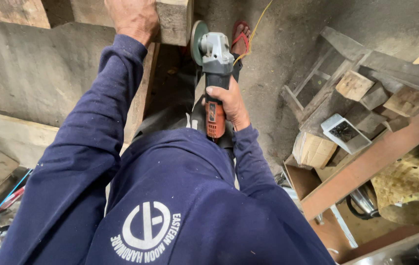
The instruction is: The person uses an angle grinder with a sanding disc to smooth the edges and surfaces of a wooden pallet. They hold the tool with both hands and move it along the wood, then inspect the sanded areas by hand.
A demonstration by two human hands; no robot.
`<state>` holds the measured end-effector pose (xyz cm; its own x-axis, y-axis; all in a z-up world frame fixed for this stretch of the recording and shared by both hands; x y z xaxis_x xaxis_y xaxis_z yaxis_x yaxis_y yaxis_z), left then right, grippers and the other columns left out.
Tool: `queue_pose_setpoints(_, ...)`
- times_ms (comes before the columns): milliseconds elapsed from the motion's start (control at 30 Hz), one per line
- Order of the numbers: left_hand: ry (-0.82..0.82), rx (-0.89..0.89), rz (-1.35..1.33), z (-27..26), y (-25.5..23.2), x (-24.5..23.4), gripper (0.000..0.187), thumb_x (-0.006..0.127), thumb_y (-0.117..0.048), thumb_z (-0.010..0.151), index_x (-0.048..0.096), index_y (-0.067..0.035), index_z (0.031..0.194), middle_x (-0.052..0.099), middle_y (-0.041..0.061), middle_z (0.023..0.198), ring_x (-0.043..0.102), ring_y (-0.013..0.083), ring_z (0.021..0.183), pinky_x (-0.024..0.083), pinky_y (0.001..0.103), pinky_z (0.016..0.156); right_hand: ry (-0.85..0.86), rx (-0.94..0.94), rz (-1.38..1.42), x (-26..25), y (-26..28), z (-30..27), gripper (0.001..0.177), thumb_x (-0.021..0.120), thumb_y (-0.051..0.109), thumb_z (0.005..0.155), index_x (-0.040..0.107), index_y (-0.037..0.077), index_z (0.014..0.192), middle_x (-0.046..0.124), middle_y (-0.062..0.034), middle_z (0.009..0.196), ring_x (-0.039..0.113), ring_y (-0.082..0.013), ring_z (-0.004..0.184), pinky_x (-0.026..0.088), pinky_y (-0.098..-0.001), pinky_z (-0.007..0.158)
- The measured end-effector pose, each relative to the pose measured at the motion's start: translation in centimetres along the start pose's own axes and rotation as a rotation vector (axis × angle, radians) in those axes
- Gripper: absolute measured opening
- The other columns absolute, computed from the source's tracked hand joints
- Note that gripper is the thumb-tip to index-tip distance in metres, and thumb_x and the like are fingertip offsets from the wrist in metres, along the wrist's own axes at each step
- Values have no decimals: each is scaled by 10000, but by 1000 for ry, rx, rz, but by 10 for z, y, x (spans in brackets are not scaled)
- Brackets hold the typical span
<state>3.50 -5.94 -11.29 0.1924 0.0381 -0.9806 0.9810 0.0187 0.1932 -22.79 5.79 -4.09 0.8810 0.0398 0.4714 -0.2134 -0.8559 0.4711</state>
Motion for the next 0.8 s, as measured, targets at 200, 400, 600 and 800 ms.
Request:
queue_pose_setpoints(200, 288, -135, -249, 2, 8, 25, 250, 585, -165, 1063, 633, -76, 834, 620, 128, 718, 595, 335, 639, 470, 515, 583, 111, -45, -3, 4, 3, -6, 522, 770, 189, 796, 564, -31, 1221, 662, -119, 896, 703, -243, 734, 603, -378, 703)
queue_pose_setpoints(400, -162, -321, -679, 7, 30, -51, 283, 604, -223, 1007, 619, -10, 821, 641, 136, 756, 651, 320, 671, 532, 458, 635, 25, -9, -48, -4, 29, 23, 556, 746, 238, 758, 525, 31, 1226, 636, -86, 834, 686, -218, 643, 597, -361, 614)
queue_pose_setpoints(600, 332, -197, -370, 12, 6, -20, 302, 529, -154, 1061, 591, -5, 806, 602, 180, 676, 618, 368, 611, 495, 525, 586, 138, -46, -85, -10, 46, 45, 487, 756, 234, 840, 542, -22, 1194, 656, -116, 883, 706, -241, 729, 602, -380, 670)
queue_pose_setpoints(800, 119, -190, -304, 21, 6, -52, 212, 578, -182, 915, 628, -33, 773, 612, 175, 692, 634, 371, 649, 500, 513, 585, 110, 62, -39, -11, 22, 16, 529, 742, 244, 782, 530, 21, 1212, 656, -97, 851, 694, -218, 671, 599, -362, 619)
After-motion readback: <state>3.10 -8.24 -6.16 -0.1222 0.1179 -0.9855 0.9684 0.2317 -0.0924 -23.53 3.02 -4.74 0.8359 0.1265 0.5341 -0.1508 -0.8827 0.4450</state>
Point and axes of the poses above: each hand's wrist, its own z-axis towards the middle knuckle, its own x-axis out of the palm, y = z × x, the point moved 10 cm from there along z, towards the middle knuckle
